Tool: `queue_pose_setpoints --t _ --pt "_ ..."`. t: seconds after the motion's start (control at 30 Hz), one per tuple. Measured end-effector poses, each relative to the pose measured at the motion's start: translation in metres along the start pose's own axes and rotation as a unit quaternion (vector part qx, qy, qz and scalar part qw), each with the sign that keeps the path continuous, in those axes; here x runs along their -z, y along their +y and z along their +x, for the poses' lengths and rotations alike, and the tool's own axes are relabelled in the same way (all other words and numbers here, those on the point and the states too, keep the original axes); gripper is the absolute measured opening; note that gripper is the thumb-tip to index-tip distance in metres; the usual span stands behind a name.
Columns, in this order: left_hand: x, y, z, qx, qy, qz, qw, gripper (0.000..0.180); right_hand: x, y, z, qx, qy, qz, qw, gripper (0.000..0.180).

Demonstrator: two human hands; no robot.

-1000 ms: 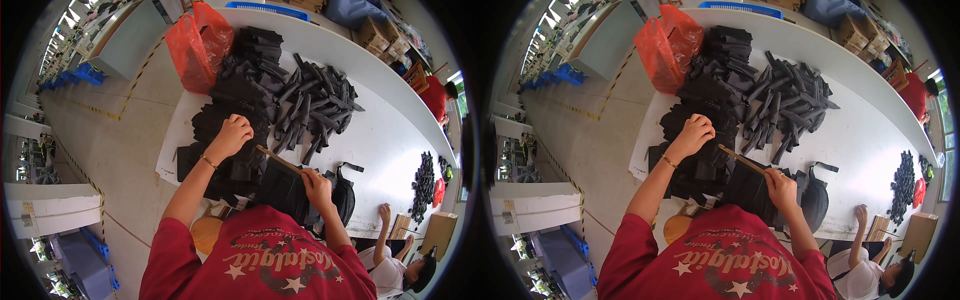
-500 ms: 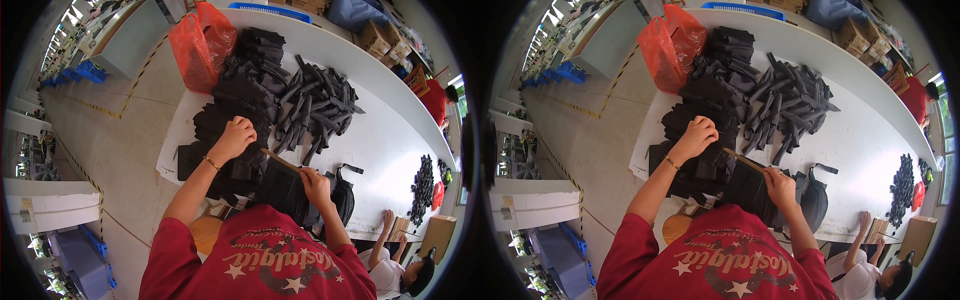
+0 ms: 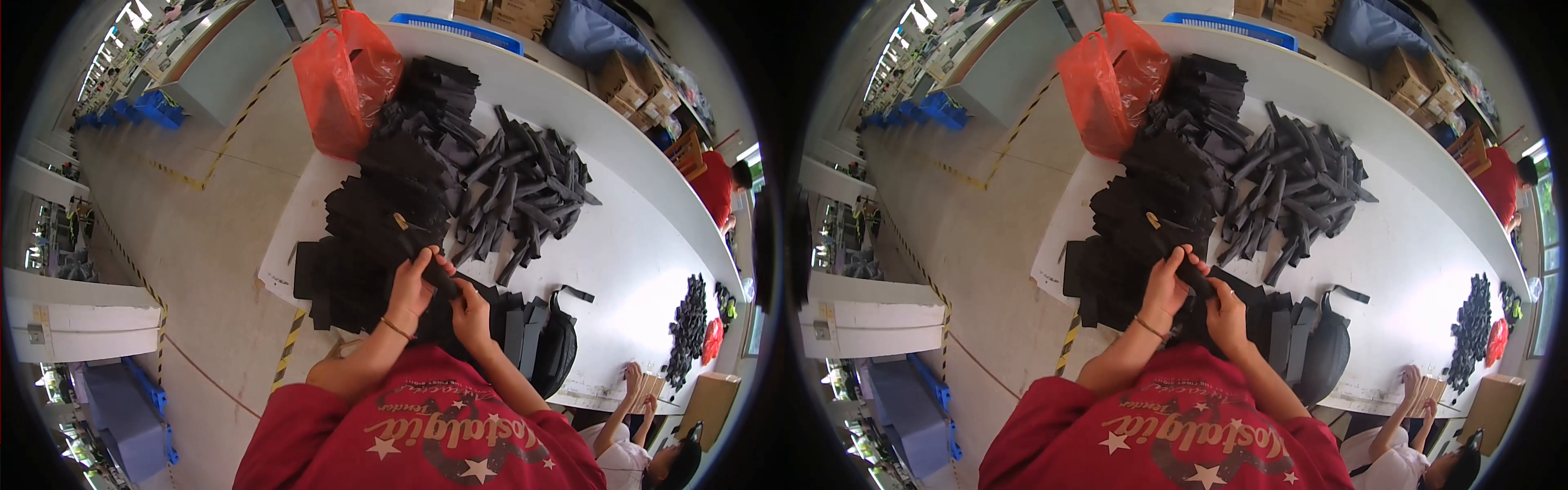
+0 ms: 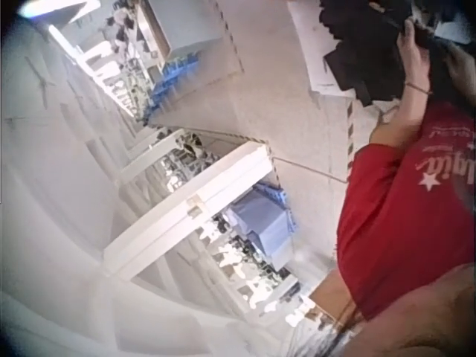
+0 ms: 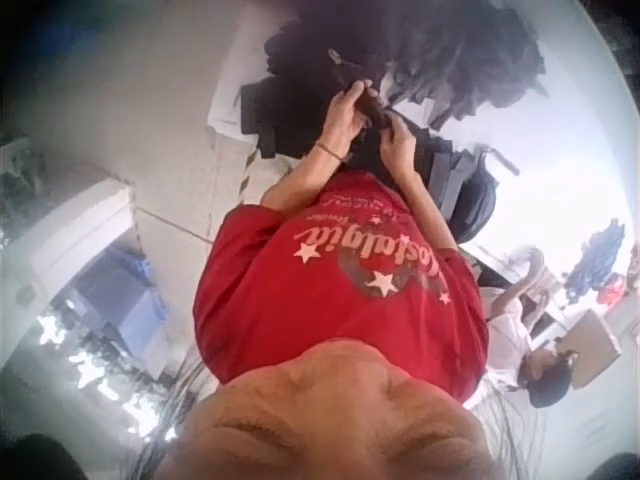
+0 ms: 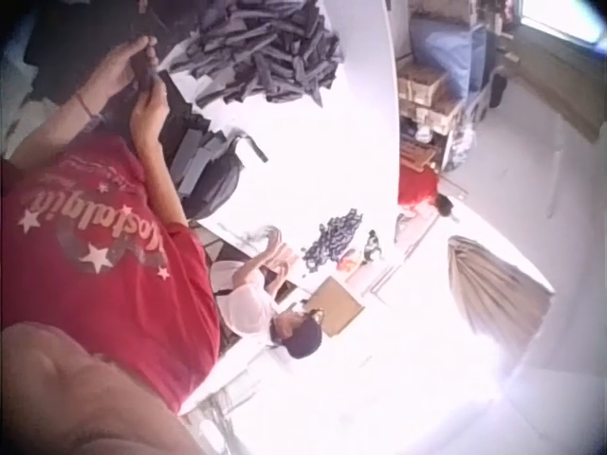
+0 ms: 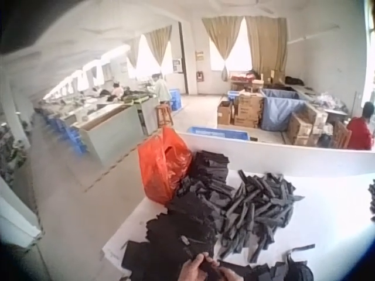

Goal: The recorder is inserting a wooden stick into black foam tubes to prepare them for further assembly and stacking them on the table.

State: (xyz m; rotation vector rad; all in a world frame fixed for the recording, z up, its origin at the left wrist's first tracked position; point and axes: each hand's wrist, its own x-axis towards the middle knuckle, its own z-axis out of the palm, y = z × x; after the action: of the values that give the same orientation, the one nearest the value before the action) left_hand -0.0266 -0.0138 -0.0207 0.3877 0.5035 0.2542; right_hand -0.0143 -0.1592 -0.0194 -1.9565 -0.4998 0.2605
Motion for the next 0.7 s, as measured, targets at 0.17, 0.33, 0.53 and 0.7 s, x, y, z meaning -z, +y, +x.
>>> queue_pose_setpoints --t 0.17,0.33,0.53,0.7 --pt "-0.008 -0.008 0.000 -0.030 0.066 -0.029 0.997 0.023 -0.016 -0.006 -0.014 -0.012 0.066 -0.014 0.998 0.022" --pt "-0.020 0.014 0.007 -0.079 0.132 0.053 0.987 0.022 -0.013 0.013 -0.038 -0.041 -0.022 -0.049 0.998 0.010" --pt "-0.013 0.023 0.018 -0.086 0.125 0.123 0.981 0.024 0.032 0.008 -0.073 -0.132 -0.120 0.019 0.984 0.014" --pt "-0.013 -0.002 0.018 -0.014 0.135 0.071 0.988 0.029 0.080 0.010 -0.101 -0.126 -0.130 -0.051 0.982 0.010"
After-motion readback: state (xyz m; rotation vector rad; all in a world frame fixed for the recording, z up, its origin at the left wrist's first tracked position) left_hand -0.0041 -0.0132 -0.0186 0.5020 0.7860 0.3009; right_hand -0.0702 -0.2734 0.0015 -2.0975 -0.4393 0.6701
